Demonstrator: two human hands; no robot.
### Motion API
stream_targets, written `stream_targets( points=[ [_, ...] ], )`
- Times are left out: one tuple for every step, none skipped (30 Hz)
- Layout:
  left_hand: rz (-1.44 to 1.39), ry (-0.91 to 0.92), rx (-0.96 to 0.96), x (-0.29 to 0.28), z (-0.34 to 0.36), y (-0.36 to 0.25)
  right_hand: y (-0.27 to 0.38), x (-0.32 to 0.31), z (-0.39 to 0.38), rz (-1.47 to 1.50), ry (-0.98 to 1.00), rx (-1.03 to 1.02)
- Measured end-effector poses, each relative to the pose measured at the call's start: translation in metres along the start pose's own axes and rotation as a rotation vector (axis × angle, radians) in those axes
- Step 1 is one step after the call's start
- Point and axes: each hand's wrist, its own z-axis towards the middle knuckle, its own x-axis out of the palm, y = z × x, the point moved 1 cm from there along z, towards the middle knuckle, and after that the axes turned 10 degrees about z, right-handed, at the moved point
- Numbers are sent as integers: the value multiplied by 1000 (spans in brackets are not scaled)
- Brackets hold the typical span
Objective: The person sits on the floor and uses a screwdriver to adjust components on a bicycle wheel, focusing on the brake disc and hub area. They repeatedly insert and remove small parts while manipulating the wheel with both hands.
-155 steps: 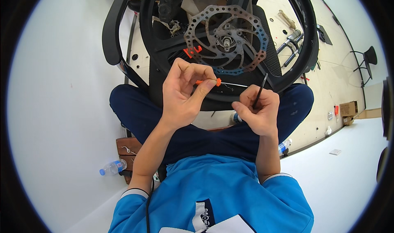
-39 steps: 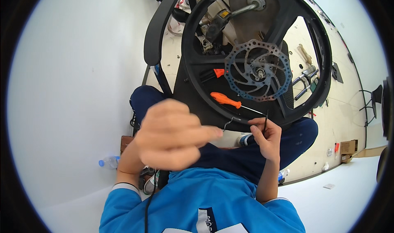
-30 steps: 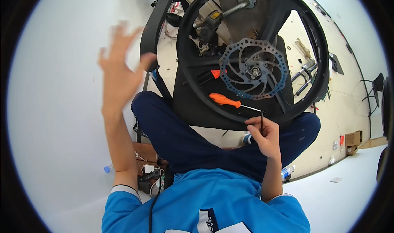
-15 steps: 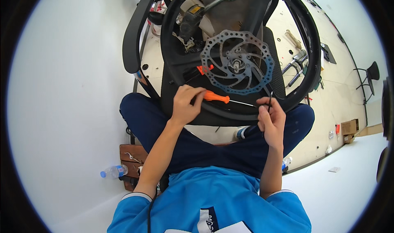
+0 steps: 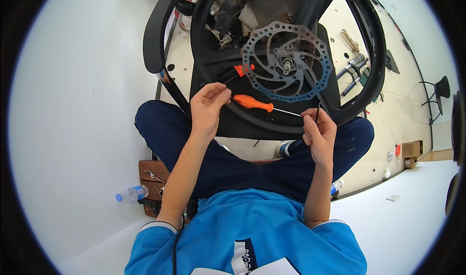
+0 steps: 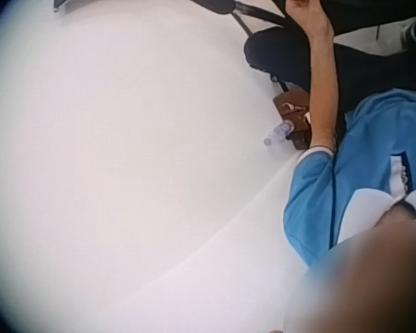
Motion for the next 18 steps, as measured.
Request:
stream_targets(
  points=[
    [-26,31,11,-1,1,-1,0,0,0,7,-5,9],
    [-114,28,-29,-1,2,-2,-1,1,1,0,-1,14],
    [-202,26,-71,0,1,-4,-2,2,2,-7,1,23],
    [-290,23,-114,0,1,-5,-4,2,2,-14,4,31],
    [-336,48,-124,0,0,-4,-5,2,1,-13,5,43],
    [-379,75,-127,0,-1,-4,-6,2,0,-9,9,49],
    [-422,103,-131,-1,-1,-4,-6,2,-1,-5,14,56],
    [-443,79,-156,-5,1,1,-7,3,1,-4,23,50],
    [-431,81,-171,-3,-1,1,-8,4,1,-6,24,52],
    [-419,83,-185,0,-3,0,-9,5,1,-8,26,54],
    [-407,86,-198,2,-5,-1,-10,5,-1,-8,18,67],
    [-385,47,-216,0,-4,1,-9,5,-1,-8,15,74],
    [-363,9,-234,-2,-4,5,-9,5,-1,-9,12,82],
    [-340,-30,-252,-4,-3,7,-9,6,1,-16,23,82],
    [-304,9,-250,-2,-4,5,-10,6,2,-24,30,84],
    [-269,47,-248,1,-4,0,-11,6,2,-32,36,86],
    [-233,86,-246,3,-5,-4,-13,5,1,-69,43,91],
    [-133,82,-222,5,-3,-5,-14,5,1,-107,52,95]
  ],
)
